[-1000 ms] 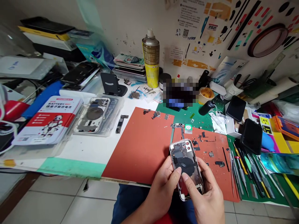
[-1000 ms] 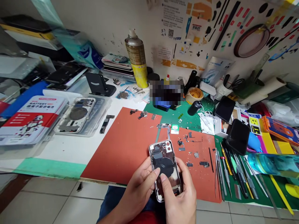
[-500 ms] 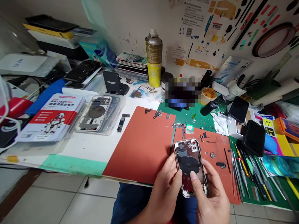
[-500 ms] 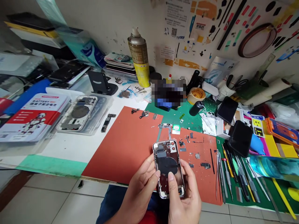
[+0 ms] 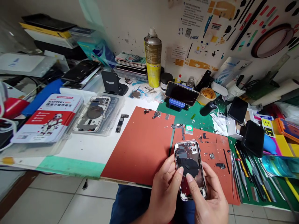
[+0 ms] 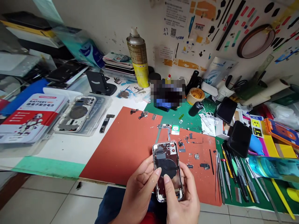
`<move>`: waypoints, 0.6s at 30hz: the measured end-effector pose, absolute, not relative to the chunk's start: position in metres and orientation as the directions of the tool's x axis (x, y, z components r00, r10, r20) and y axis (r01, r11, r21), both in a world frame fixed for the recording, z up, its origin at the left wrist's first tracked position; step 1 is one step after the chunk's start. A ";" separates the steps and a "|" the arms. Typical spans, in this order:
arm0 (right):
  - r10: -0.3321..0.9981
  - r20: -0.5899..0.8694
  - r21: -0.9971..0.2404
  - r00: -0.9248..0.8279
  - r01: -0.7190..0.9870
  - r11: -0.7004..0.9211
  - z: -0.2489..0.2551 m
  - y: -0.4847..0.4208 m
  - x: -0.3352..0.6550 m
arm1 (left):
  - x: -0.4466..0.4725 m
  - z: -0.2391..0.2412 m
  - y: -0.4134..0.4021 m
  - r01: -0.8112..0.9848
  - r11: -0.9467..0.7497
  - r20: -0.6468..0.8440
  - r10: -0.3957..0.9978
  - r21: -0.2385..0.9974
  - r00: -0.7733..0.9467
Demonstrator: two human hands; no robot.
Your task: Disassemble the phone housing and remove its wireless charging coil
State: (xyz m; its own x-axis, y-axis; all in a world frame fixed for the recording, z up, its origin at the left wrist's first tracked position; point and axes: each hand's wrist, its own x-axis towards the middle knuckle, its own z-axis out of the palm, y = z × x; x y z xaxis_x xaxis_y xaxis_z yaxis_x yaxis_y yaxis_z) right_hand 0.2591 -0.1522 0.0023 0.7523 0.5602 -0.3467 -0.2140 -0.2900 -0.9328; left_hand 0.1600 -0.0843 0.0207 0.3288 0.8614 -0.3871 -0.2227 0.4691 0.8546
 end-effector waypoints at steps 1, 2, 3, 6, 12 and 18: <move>0.553 -0.340 -0.935 0.761 -0.211 -0.286 0.001 -0.153 0.259 | 0.160 0.022 -0.084 -0.213 0.466 -0.386 0.862 0.859 0.330; 0.547 -0.336 -0.936 0.767 -0.208 -0.283 -0.001 -0.153 0.259 | 0.160 0.023 -0.084 -0.202 0.465 -0.386 0.861 0.862 0.332; 0.542 -0.334 -0.937 0.771 -0.208 -0.281 -0.003 -0.154 0.258 | 0.160 0.024 -0.083 -0.194 0.463 -0.386 0.860 0.865 0.335; 0.518 -0.347 -0.933 0.782 -0.233 -0.273 -0.009 -0.156 0.255 | 0.161 0.026 -0.081 -0.188 0.453 -0.372 0.860 0.871 0.349; 0.479 -0.390 -0.919 0.787 -0.297 -0.261 -0.010 -0.154 0.249 | 0.165 0.027 -0.079 -0.067 0.464 -0.443 0.873 0.883 0.204; 0.533 -0.436 -0.900 0.725 -0.363 -0.242 -0.005 -0.150 0.261 | 0.168 0.029 -0.079 -0.153 0.502 -0.449 0.847 0.851 0.284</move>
